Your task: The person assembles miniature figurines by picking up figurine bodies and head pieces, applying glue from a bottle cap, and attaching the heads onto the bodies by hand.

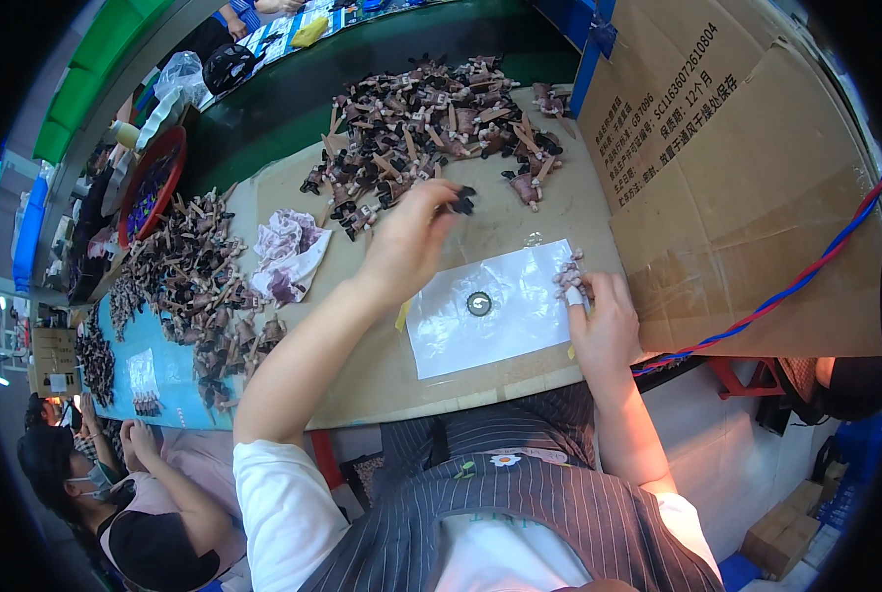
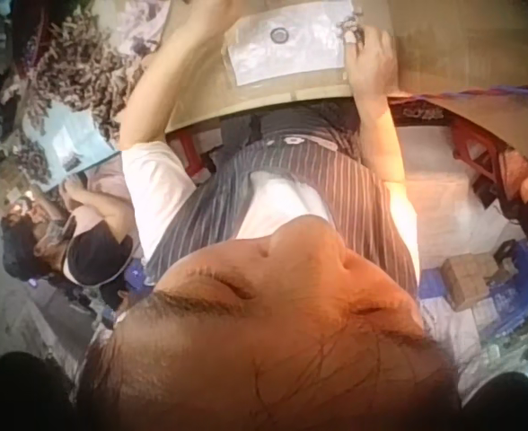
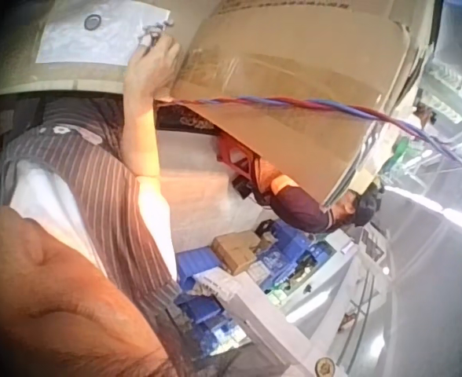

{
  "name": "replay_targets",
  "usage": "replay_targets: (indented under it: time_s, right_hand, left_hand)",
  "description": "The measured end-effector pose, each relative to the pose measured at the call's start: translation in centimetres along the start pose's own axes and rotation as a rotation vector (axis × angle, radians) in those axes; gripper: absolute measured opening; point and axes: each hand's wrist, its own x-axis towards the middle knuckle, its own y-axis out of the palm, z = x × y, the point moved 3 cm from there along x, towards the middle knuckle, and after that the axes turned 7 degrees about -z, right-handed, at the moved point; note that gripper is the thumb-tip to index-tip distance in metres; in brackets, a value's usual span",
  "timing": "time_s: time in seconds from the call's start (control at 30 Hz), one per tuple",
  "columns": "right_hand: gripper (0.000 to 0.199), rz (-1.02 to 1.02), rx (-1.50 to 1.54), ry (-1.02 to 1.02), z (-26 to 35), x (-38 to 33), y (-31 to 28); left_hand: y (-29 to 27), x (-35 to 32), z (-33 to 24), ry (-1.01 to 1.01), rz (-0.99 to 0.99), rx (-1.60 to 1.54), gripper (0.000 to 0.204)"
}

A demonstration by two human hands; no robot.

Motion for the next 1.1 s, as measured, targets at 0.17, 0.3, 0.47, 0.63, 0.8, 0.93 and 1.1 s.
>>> replay_targets:
  time_s: [0.17,0.3,0.47,0.63,0.8,0.93,1.1]
  right_hand:
    - [0.025,0.022,0.073,-0.051,0.0,0.2,0.2]
    - [0.023,0.011,0.424,0.024,0.5,0.0,-0.9]
    - [0.029,0.223,0.967,0.315,-1.2,-1.9,-3.1]
    - [0.022,0.282,0.705,0.241,-1.6,-4.0,-2.9]
    - [0.029,0.2,0.28,-0.181,0.1,-2.6,-2.9]
    - [0.038,0.225,0.07,-0.294,-0.1,-3.1,-2.7]
    - [0.037,0.182,0.039,-0.295,0.4,-3.0,-2.6]
  left_hand:
    - [-5.3,-3.5,-4.3,-0.597,-0.246,-0.549,0.023]
    - [-8.7,-9.8,-6.9,-0.957,-0.325,-0.552,0.03]
    - [-8.9,-16.1,-9.1,-1.024,-0.527,-0.837,0.035]
    - [-5.3,-17.1,-9.6,-1.035,-0.608,-1.107,0.025]
    - [-3.4,-14.5,-10.3,-1.106,-0.393,-1.386,0.028]
    - [-3.0,-14.7,-9.9,-1.122,-0.281,-1.279,0.032]
    - [-2.8,-15.2,-9.7,-1.147,-0.219,-1.005,0.026]
